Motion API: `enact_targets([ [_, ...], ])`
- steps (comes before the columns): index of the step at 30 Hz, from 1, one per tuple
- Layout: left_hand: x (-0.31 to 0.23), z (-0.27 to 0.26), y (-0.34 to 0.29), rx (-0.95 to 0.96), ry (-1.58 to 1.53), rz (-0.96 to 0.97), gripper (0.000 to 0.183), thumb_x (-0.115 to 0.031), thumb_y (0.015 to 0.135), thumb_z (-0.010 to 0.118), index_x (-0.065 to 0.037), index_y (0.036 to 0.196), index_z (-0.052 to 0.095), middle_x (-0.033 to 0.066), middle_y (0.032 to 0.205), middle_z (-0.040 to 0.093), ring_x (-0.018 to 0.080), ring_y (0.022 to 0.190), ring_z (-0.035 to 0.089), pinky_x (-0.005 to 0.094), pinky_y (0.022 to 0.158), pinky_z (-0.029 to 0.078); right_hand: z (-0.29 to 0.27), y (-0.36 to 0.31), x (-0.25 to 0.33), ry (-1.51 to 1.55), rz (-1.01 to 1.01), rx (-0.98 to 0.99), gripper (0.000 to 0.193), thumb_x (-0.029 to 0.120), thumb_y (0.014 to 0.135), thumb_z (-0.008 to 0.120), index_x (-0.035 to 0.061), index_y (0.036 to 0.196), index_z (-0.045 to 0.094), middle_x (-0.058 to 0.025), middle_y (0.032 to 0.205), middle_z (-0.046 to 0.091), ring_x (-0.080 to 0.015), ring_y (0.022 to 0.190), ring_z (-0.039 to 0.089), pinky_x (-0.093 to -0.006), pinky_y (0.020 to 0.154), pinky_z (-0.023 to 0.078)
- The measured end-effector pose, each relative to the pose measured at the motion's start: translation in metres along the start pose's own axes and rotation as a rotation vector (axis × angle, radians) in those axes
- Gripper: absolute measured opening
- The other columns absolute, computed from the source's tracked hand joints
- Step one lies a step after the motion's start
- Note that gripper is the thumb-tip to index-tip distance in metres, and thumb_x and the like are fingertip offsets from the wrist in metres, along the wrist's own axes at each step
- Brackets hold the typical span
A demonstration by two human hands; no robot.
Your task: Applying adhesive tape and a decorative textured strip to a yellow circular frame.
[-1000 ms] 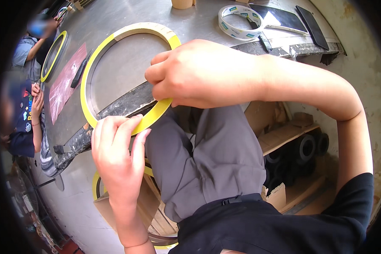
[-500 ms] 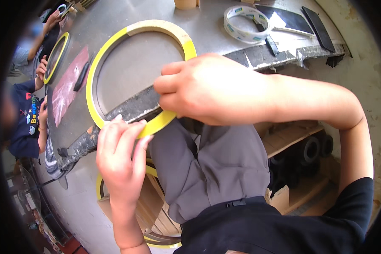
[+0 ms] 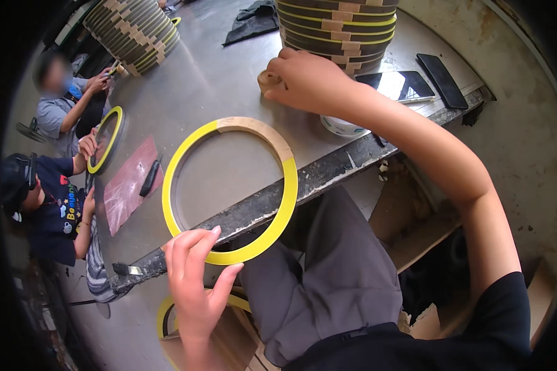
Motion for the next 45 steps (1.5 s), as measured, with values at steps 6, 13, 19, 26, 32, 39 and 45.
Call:
enact_targets([
  [6, -0.018, 0.017, 0.02, -0.218, -0.165, -0.112, 0.029, 0.0, 0.083, 0.069, -0.001, 0.112, 0.067, 0.0125, 0.11, 0.062, 0.0248, 0.099, 0.06, 0.0366, 0.091, 0.047, 0.046, 0.028, -0.007, -0.259, 0.141, 0.113, 0.022, 0.013, 0.08, 0.068, 0.0131, 0.103, 0.069, -0.0077, 0.096, 0.068, -0.0284, 0.088, 0.071, -0.0409, 0.072, 0.056],
  [13, -0.023, 0.019, 0.011, -0.039, -1.474, -0.379, 0.063, -0.046, 0.106, 0.044, 0.002, 0.145, 0.036, 0.0188, 0.131, 0.055, 0.0269, 0.113, 0.06, 0.0392, 0.099, 0.05, -0.088, -0.053, 0.121, 0.843, -0.544, 0.045, 0.054, 0.012, 0.083, 0.078, 0.0056, 0.13, 0.052, -0.0106, 0.108, 0.063, -0.0307, 0.098, 0.061, -0.0391, 0.089, 0.049],
  [19, -0.043, 0.031, -0.003, 0.251, -1.867, -0.524, 0.071, -0.049, 0.102, 0.049, 0.003, 0.148, 0.033, 0.0152, 0.141, 0.049, 0.0257, 0.13, 0.051, 0.0418, 0.108, 0.043, -0.101, -0.092, 0.122, 1.093, -0.499, 0.351, 0.051, 0.013, 0.083, 0.079, 0.0015, 0.125, 0.052, -0.0136, 0.122, 0.061, -0.0317, 0.117, 0.058, -0.0417, 0.097, 0.047],
  [26, -0.055, 0.028, -0.005, 0.072, -1.867, -0.482, 0.072, -0.033, 0.093, 0.068, 0.007, 0.145, 0.036, 0.0146, 0.138, 0.052, 0.0243, 0.132, 0.05, 0.04, 0.112, 0.039, -0.106, -0.108, 0.131, 1.055, -0.515, 0.217, 0.05, 0.006, 0.085, 0.07, 0.0019, 0.13, 0.049, -0.0176, 0.14, 0.046, -0.0364, 0.123, 0.054, -0.0422, 0.098, 0.05],
  [32, -0.064, 0.037, -0.003, -0.126, -1.868, -0.505, 0.054, -0.019, 0.091, 0.072, 0.0, 0.136, 0.048, 0.0089, 0.132, 0.057, 0.0202, 0.125, 0.054, 0.0368, 0.109, 0.041, -0.087, -0.125, 0.141, 0.795, -0.313, -0.225, 0.043, 0.007, 0.08, 0.071, 0.0047, 0.121, 0.059, -0.013, 0.108, 0.067, -0.0348, 0.099, 0.067, -0.0436, 0.101, 0.053],
  [39, -0.046, 0.024, -0.016, -0.303, -1.81, -0.582, 0.03, -0.014, 0.096, 0.065, 0.0, 0.121, 0.06, 0.0115, 0.122, 0.065, 0.0217, 0.116, 0.06, 0.0404, 0.106, 0.044, -0.09, -0.122, 0.13, 0.678, -0.331, -0.2, 0.036, 0.009, 0.073, 0.075, 0.0057, 0.107, 0.062, -0.0087, 0.094, 0.064, -0.0297, 0.094, 0.062, -0.0416, 0.085, 0.048],
  [45, -0.049, 0.016, -0.024, -0.251, -1.723, -0.577, 0.031, -0.016, 0.098, 0.06, 0.004, 0.121, 0.058, 0.0163, 0.13, 0.059, 0.0272, 0.117, 0.06, 0.0428, 0.11, 0.04, -0.097, -0.131, 0.132, 0.872, -0.301, -0.081, 0.044, 0.005, 0.07, 0.078, 0.0084, 0.113, 0.068, -0.0045, 0.107, 0.073, -0.0258, 0.101, 0.068, -0.0471, 0.104, 0.043],
])
Point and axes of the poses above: each hand's wrist, its own y-axis towards the middle knuckle, its own z-axis out of the palm, x = y × z, the point moved 3 cm from there along y, towards the middle knuckle
